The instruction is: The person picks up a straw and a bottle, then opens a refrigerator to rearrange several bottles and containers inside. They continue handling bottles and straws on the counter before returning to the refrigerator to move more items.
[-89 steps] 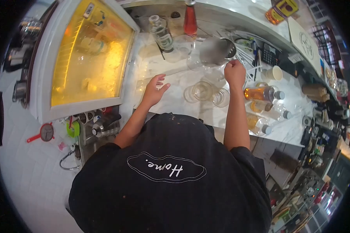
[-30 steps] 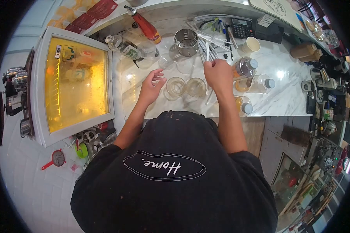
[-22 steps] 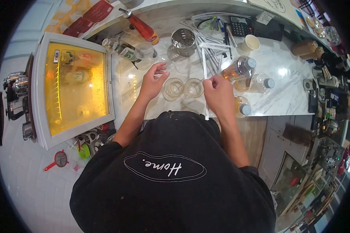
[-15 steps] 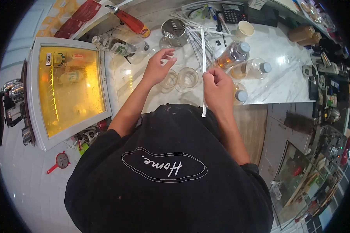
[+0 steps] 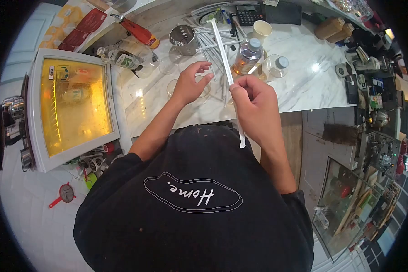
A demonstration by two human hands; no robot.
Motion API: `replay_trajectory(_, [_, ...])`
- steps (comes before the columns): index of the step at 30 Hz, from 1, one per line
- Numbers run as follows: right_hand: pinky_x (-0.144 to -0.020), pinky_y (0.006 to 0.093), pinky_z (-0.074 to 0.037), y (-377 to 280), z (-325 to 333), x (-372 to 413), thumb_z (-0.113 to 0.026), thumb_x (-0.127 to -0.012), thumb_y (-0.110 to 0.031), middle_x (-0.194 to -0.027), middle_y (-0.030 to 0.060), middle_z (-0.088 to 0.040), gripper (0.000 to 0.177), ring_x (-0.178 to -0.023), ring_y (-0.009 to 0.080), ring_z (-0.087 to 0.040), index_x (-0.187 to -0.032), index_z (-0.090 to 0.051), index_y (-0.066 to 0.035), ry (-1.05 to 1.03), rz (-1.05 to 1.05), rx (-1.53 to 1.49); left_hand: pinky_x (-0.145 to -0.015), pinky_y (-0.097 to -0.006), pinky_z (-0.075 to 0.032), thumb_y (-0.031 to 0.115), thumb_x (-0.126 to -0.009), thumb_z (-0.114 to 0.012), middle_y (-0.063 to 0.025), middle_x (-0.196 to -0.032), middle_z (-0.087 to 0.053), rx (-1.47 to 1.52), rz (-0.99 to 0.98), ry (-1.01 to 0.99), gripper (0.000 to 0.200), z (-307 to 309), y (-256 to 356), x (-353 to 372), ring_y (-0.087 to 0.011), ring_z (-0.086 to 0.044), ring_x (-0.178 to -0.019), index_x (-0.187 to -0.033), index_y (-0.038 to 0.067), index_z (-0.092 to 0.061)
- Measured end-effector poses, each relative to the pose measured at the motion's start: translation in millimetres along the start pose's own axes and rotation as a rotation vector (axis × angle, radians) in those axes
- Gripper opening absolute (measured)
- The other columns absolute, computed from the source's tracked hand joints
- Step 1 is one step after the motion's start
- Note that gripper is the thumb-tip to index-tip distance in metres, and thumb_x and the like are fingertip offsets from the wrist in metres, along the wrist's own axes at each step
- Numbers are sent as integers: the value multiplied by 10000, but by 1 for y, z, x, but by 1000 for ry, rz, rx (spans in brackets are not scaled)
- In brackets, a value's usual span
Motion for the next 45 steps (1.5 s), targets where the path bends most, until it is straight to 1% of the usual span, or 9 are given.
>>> replay_trajectory(5, [-522,229,-320,-1,10,-9,-603,-958,-130,-676,-61,-524,167,-602,12,-423,-881,-634,15,-20,45,45,-875,-385,-532,230,-880,-738,-130,-1103,-690,110,80,103,394,-8,1,9,-265,-667,-979,-1222,60,-638])
replay_trajectory(12, [-544,218,-341,-8,25,-11,-603,-966,-136,-724,-51,-548,169,-636,15,-448,-903,-651,13,-77,93,50,-871,-403,-527,227,-884,-725,-120,-1070,-687,-41,41,348,344,19,2,-21,-282,-658,-975,-1193,93,-655])
replay_trajectory(18, [-591,213,-387,-8,40,-15,-601,-984,-143,-753,-41,-579,170,-667,26,-487,-940,-654,12,-64,133,19,-909,-459,-519,178,-892,-662,-99,-1090,-680,-512,-113,120,252,-12,1,-42,-325,-655,-1055,-1138,221,-703])
replay_trajectory(22, [-625,219,-418,-7,46,-25,-599,-996,-147,-769,-33,-580,168,-682,38,-501,-979,-647,13,-9,190,-89,-915,-497,-512,178,-859,-665,-90,-1123,-697,-687,-10,-188,274,-50,-17,-75,-297,-654,-1100,-1107,269,-734])
replay_trajectory(25, [-666,224,-451,0,45,-39,-612,-992,-156,-794,-15,-608,177,-699,55,-532,-998,-644,18,41,200,-171,-902,-506,-509,143,-831,-663,-79,-1099,-713,-797,21,-299,317,-70,-33,-101,-287,-661,-1099,-1105,284,-742])
replay_trajectory(29, [-687,236,-468,9,44,-52,-626,-984,-169,-825,18,-660,195,-732,75,-585,-992,-647,25,85,197,-181,-890,-513,-466,136,-874,-572,-57,-993,-752,-990,-172,-374,229,-92,-44,-115,-282,-710,-960,-940,204,-780])
replay_trajectory(33, [-693,243,-469,14,47,-54,-622,-984,-162,-806,25,-663,186,-731,82,-592,-982,-650,23,85,180,-156,-857,-490,-469,162,-863,-601,-48,-914,-749,-1153,-290,-537,178,-104,-62,-122,-251,-715,-940,-863,193,-777])
replay_trajectory(38, [-697,241,-469,15,55,-55,-612,-982,-139,-805,24,-662,169,-737,82,-593,-985,-647,27,74,171,-121,-802,-458,-496,233,-862,-627,-53,-839,-698,-1110,-545,-534,142,-92,-75,-127,-263,-692,-892,-859,184,-761])
replay_trajectory(45, [-709,240,-465,-4,53,-55,-605,-952,-87,-833,44,-664,117,-753,88,-599,-985,-637,20,98,230,-175,-788,-436,-499,224,-816,-744,-34,-893,-667,-797,-527,-286,106,3,-33,-104,-262,-653,-933,-919,204,-760])
Point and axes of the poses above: each hand's wrist, its own x-axis away from the middle knuckle, its own z-axis out of the back of the hand, y = z × x, the point moved 5 cm from there along -x, towards the middle knuckle
